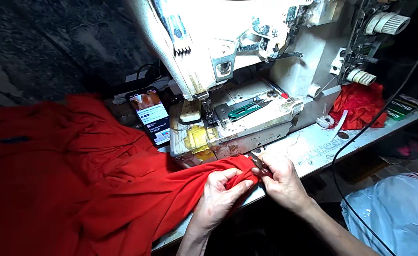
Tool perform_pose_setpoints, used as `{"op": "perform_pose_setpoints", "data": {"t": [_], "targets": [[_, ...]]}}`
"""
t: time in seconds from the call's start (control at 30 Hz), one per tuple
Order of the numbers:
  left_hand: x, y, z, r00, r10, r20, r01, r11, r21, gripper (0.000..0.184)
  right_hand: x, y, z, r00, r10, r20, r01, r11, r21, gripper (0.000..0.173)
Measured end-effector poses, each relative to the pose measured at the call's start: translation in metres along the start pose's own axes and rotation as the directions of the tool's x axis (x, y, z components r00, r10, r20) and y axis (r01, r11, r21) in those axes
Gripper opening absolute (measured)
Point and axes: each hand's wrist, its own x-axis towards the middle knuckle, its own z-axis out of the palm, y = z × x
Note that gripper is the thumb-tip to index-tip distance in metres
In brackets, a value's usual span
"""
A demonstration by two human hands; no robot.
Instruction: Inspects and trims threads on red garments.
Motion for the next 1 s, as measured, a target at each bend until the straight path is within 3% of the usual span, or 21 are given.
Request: {"op": "perform_pose_setpoints", "data": {"t": [0.17,0.33,0.57,0.67,0.77,0.9,1.0], "targets": [[-0.003,-0.001,-0.011,0.995,-0.022,0.099,0.027,0.999,-0.044,0.005,0.007,0.002,0.015,0.995,-0.007,-0.098,0.002,0.999,-0.047,0.006],[-0.002,-0.004,-0.017,0.999,-0.022,0.05,0.026,0.996,-0.08,0.011,0.017,-0.013,0.005,0.997,0.063,0.038,-0.069,0.979,0.19,0.005],[-0.001,-0.005,-0.014,1.0,0.02,0.0,-0.02,1.0,-0.021,0.01,0.013,-0.012,-0.01,0.999,0.049,0.022,-0.051,0.992,0.114,0.011],[-0.004,-0.009,0.003,0.97,0.141,-0.196,-0.118,0.985,0.125,0.005,-0.004,-0.013,-0.004,0.995,-0.084,-0.059,0.091,0.988,0.128,0.013],[-0.005,-0.019,0.019,0.884,0.336,-0.326,-0.258,0.931,0.258,0.016,-0.025,-0.004,0.003,0.984,-0.146,-0.105,0.166,0.963,0.212,0.015],[-0.006,-0.025,0.021,0.841,0.43,-0.329,-0.386,0.902,0.194,0.018,-0.033,-0.003,0.006,0.982,0.028,-0.188,0.032,0.95,0.311,0.012],[-0.005,-0.024,0.021,0.829,0.454,-0.326,-0.423,0.891,0.164,0.013,-0.024,-0.006,0.0,0.992,0.12,-0.048,-0.091,0.913,0.399,0.029]]}}
